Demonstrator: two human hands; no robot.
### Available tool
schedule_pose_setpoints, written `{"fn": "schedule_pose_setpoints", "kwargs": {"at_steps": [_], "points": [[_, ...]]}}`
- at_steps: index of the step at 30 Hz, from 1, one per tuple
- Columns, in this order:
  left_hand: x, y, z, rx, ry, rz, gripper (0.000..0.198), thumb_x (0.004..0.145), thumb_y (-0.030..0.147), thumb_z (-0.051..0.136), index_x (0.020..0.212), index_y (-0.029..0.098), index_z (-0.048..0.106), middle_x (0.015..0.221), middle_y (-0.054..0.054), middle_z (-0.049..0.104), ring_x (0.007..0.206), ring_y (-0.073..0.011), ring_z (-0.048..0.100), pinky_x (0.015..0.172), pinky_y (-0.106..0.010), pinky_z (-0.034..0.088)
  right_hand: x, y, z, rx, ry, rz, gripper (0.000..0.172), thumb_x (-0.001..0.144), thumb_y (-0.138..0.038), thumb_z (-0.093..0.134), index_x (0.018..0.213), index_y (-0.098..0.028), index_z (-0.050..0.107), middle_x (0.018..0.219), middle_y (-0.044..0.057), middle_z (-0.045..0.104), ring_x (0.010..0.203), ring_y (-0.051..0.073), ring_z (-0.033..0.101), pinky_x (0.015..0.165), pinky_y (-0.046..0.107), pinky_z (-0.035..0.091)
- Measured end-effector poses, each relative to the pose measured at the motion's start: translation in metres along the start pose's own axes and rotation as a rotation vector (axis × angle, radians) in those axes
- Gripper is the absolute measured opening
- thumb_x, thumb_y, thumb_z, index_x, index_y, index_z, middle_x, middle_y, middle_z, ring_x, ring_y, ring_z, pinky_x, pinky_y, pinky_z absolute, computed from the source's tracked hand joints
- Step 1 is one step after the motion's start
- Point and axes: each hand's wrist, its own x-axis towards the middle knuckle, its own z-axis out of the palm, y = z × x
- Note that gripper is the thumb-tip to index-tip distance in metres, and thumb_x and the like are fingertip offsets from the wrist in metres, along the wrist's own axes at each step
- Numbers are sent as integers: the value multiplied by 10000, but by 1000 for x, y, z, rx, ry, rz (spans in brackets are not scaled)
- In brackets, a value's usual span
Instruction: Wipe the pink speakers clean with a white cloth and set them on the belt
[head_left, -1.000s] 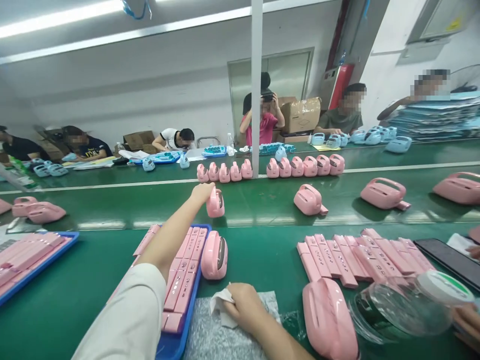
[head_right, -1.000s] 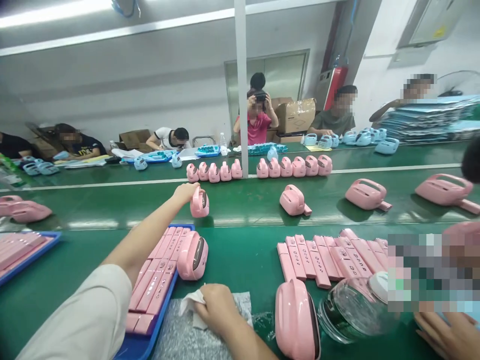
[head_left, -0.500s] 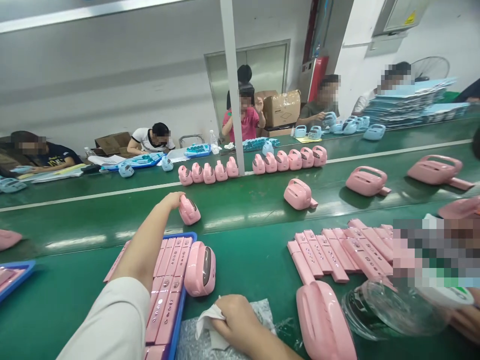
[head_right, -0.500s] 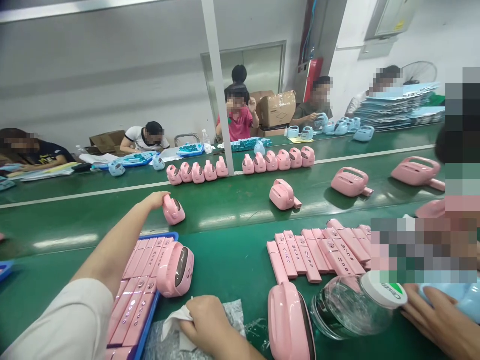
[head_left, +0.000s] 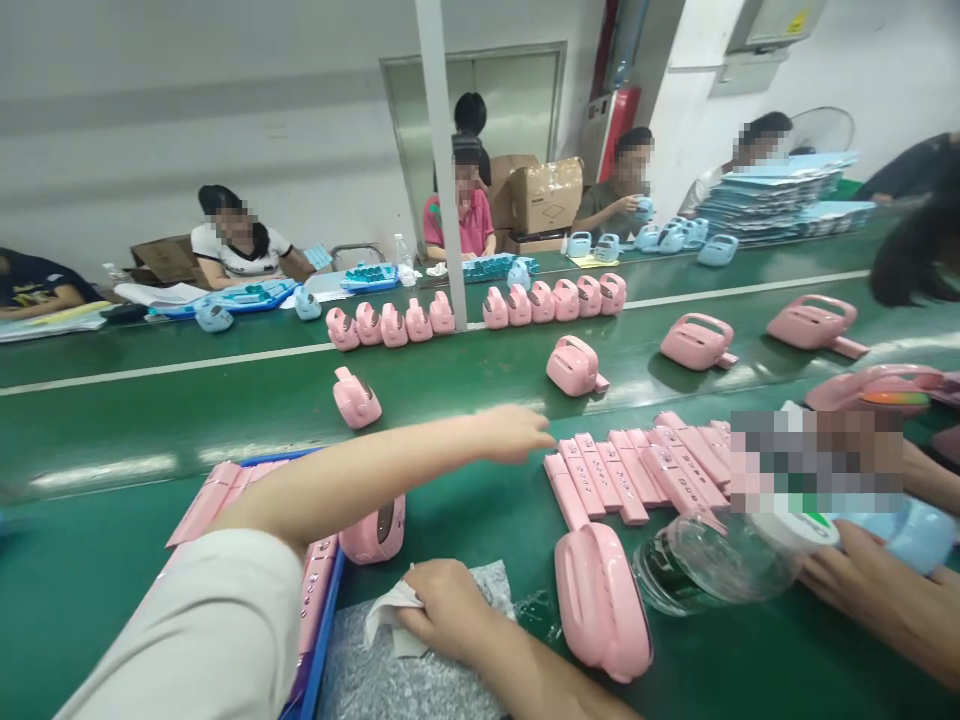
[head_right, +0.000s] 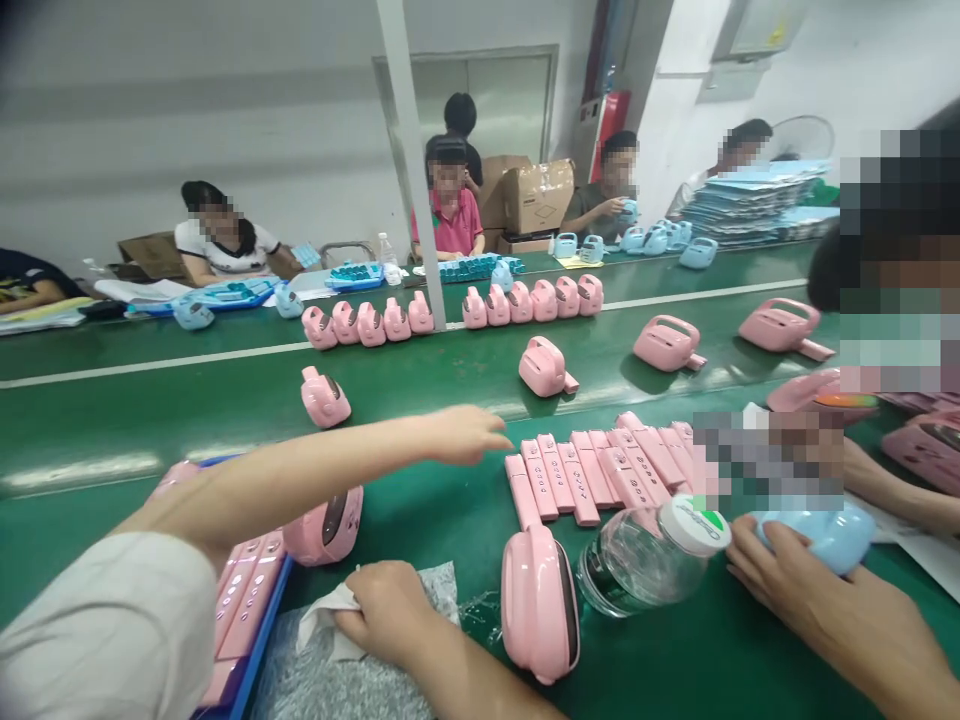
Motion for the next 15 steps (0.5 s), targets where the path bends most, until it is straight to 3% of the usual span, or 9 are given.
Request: {"fn": "schedule_pose_setpoints", "kwargs": {"at_steps": [2, 4, 10, 15], "points": [[20, 31, 9, 15, -2, 146, 302, 854, 180, 573, 1134, 281, 626, 1196, -54, 622, 1088, -189, 590, 835, -283, 472, -2, 0, 0, -4, -9, -1, 143, 838, -295, 599, 791, -166, 639, 871, 48, 709, 777, 166, 617, 597, 272, 242], [31, 46, 18, 35, 4, 209, 213, 878, 174, 551, 1050, 249, 651, 1112, -75, 647, 1028, -190, 610, 766, -293, 478, -3, -1, 0, -5, -16, -2, 123, 842, -261, 586, 795, -158, 634, 874, 56, 707, 792, 173, 624, 602, 271, 242], [33, 46, 34, 74, 75, 242, 253, 930, 135, 426, 1026, 247, 631, 1105, -96, 627, 993, -197, 605, 631, -303, 436, -5, -3, -1, 25, -26, -20, 82, 825, -175, 552, 779, -158, 618, 873, 59, 708, 823, 176, 631, 633, 259, 267], [38, 39, 46, 60, 17, 174, 145, 867, 127, 562, 888, 231, 661, 943, -55, 676, 893, -177, 636, 586, -271, 452, -6, -1, 2, 30, -11, 1, 103, 802, -135, 530, 715, -157, 581, 826, 59, 702, 764, 161, 616, 612, 263, 249]]}}
